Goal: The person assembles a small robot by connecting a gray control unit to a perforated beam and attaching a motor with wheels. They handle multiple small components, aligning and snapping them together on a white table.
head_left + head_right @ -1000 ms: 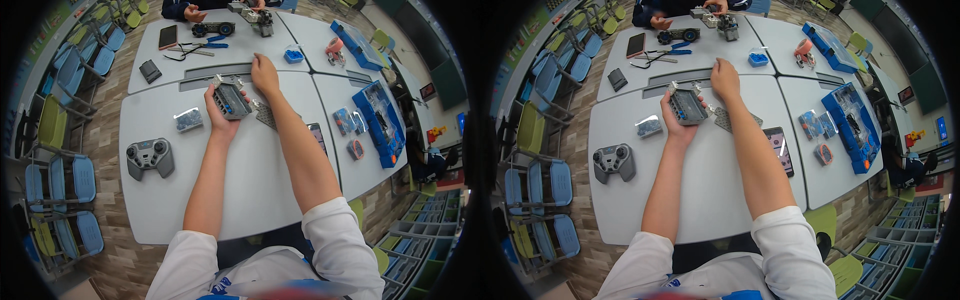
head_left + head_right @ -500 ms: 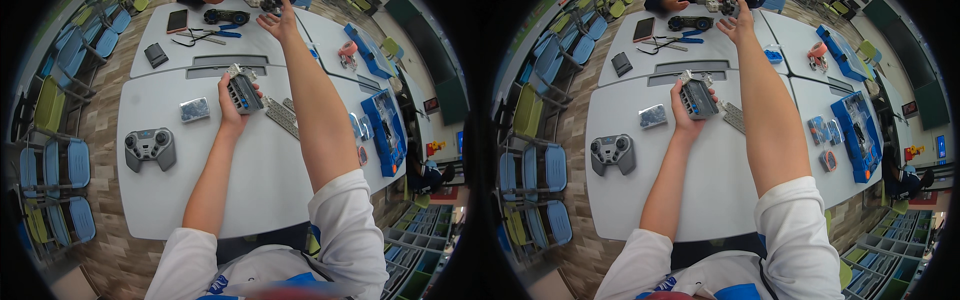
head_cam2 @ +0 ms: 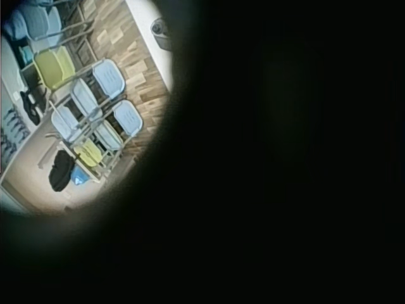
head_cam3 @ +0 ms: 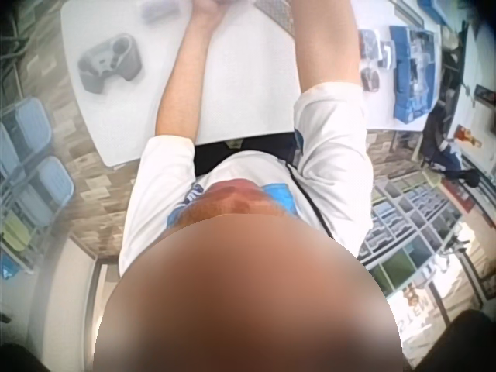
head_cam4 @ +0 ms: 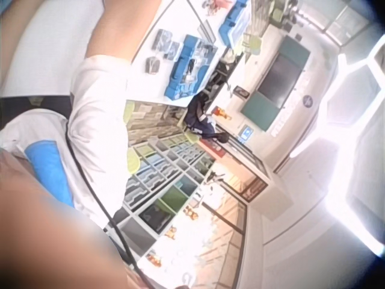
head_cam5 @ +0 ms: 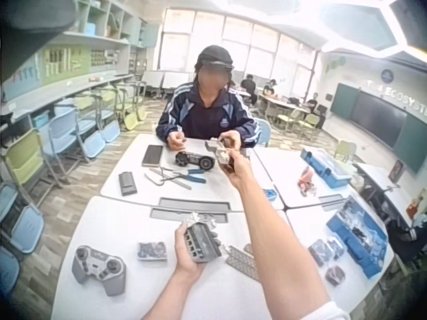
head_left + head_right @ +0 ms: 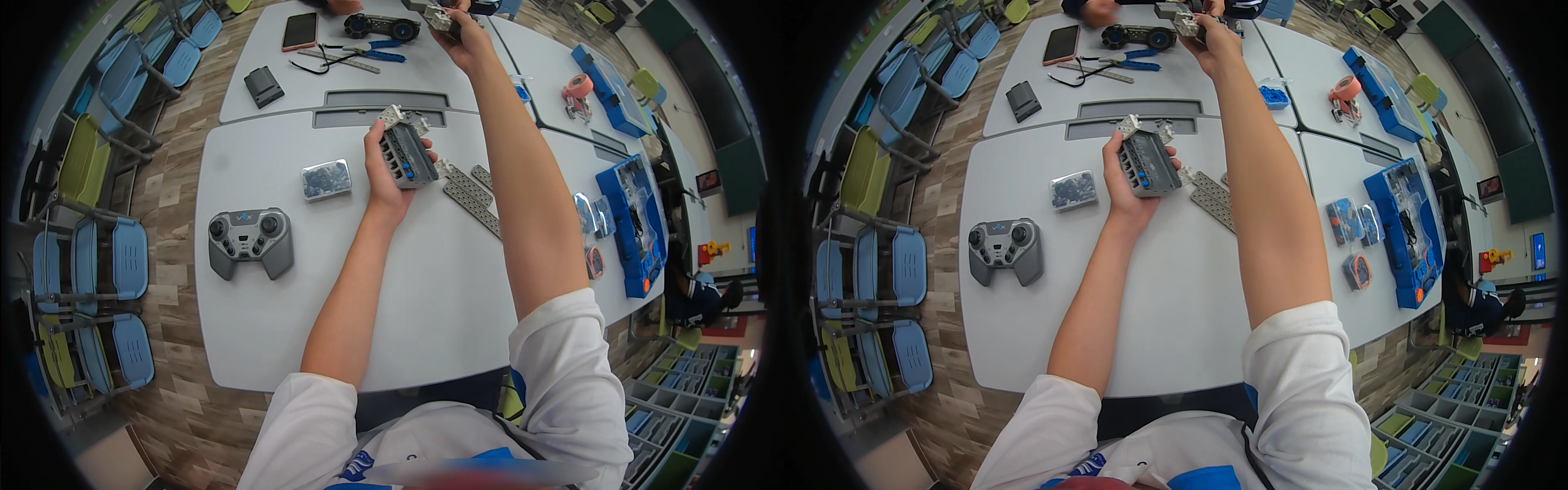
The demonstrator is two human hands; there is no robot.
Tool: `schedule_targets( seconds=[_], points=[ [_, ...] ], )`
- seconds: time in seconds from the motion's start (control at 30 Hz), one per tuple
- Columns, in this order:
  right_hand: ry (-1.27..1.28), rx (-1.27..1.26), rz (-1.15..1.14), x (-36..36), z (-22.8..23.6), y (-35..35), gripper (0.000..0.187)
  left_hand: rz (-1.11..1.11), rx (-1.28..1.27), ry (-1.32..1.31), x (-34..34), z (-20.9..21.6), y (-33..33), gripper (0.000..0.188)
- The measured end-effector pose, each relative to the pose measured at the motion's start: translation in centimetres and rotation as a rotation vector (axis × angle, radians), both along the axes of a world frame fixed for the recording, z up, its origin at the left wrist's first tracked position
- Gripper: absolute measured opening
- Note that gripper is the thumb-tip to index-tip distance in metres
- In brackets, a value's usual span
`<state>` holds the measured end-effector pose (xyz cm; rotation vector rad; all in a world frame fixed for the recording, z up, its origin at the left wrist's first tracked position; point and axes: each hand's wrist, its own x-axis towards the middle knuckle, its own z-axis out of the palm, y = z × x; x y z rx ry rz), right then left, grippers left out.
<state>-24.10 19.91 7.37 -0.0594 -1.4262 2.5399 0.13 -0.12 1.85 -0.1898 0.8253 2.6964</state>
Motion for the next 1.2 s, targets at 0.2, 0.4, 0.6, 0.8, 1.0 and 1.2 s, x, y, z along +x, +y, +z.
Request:
schedule_targets(
  seconds=[0.2, 0.4, 0.6, 0.8, 1.0, 1.2],
  points=[
    [-0.043, 0.018, 0.017, 9.0, -0.1, 1.7, 0.032, 0.000, 0.064, 0.015, -0.3, -0.3, -0.2, 0.059],
    [-0.155, 0.097, -0.052, 17.5, -2.5, 2.7, 0.029, 0.002, 0.125, 0.007, -0.2, -0.2, -0.3, 0.057],
    [-0.214, 0.172, -0.129, 21.8, -4.7, 3.0, 0.037, -0.004, 0.125, 0.007, -0.2, -0.1, -0.3, 0.059],
    [-0.256, 0.508, -0.168, 22.7, -5.2, 3.2, 0.044, -0.011, 0.127, 0.009, -0.3, -0.5, -0.4, 0.066],
    [-0.306, 1.133, -0.291, 22.5, -5.0, 4.3, 0.052, 0.001, 0.119, -0.004, -0.2, -0.3, -0.4, 0.063],
    [-0.292, 1.517, -0.323, 22.4, -2.8, 3.8, 0.073, 0.014, 0.099, 0.016, -0.2, -0.3, -0.4, 0.059]
  ],
)
